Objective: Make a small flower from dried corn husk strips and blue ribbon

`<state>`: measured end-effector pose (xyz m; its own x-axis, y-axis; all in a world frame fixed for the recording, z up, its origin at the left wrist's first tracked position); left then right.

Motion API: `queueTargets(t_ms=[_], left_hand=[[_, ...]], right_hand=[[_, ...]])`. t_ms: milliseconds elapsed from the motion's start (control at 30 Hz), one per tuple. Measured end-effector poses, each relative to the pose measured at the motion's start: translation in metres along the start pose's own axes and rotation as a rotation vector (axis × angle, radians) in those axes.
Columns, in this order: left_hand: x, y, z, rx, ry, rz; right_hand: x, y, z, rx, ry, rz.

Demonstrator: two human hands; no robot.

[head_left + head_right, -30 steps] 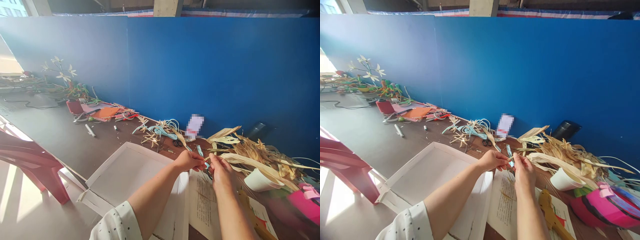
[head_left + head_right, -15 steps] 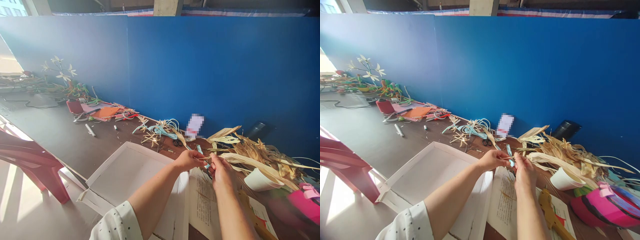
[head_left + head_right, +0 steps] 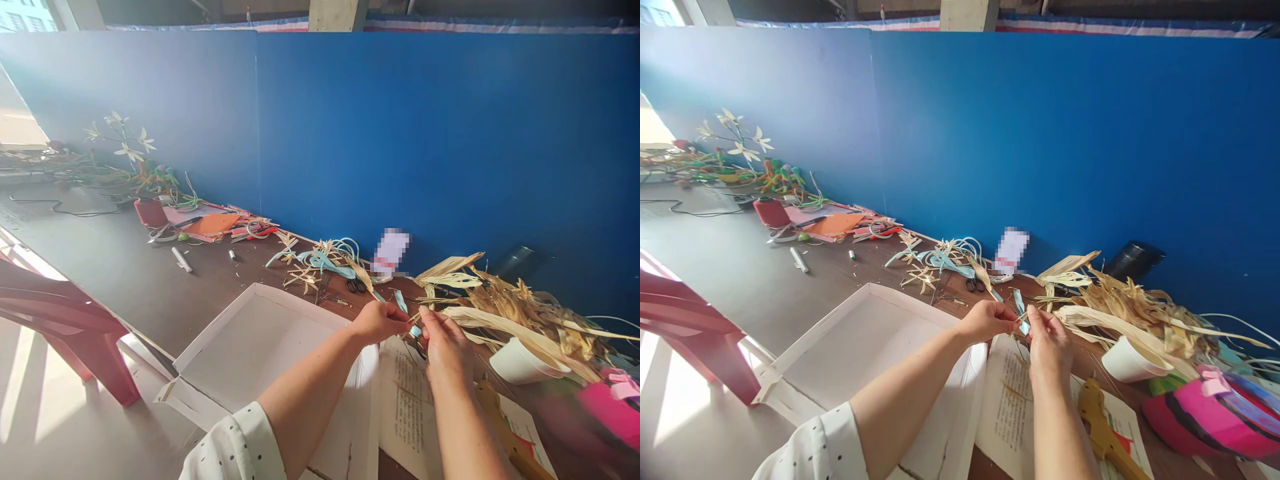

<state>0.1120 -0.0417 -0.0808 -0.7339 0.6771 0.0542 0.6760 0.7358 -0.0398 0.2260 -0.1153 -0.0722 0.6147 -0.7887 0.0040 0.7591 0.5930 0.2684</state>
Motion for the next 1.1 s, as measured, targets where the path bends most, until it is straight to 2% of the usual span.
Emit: queueTargets(t_ms=[267, 567, 900, 1100], left_hand=[[0.003, 0.0, -0.003, 0.054, -0.016, 0.028], [0.006, -0.004, -0.007, 0.084, 0.023, -0.029], [0.005, -0.005, -0.009, 0.098, -0.008, 0.011], [0.004, -0.005, -0.008, 0.07, -0.118, 0.009]], right_hand=[[0.001, 0.0, 0.002, -0.045, 0.031, 0.044], [0.002, 0.006, -0.003, -0.074, 0.06, 0.1], [0.006, 0.006, -0.003, 0.107, -0.193, 0.088], [0.005, 0.005, 0.003, 0.134, -0.242, 0.055]])
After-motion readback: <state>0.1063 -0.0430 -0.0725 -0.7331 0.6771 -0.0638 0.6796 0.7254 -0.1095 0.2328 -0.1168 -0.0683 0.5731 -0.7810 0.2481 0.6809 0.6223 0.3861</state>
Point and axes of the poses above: each hand's wrist, its own y-axis towards the middle knuckle, its own x-axis out of the back of the hand, z = x × y, the point moved 1 cm from there along y, towards the middle knuckle, and after that the axes turned 6 degrees about x, right-handed, at the moved point
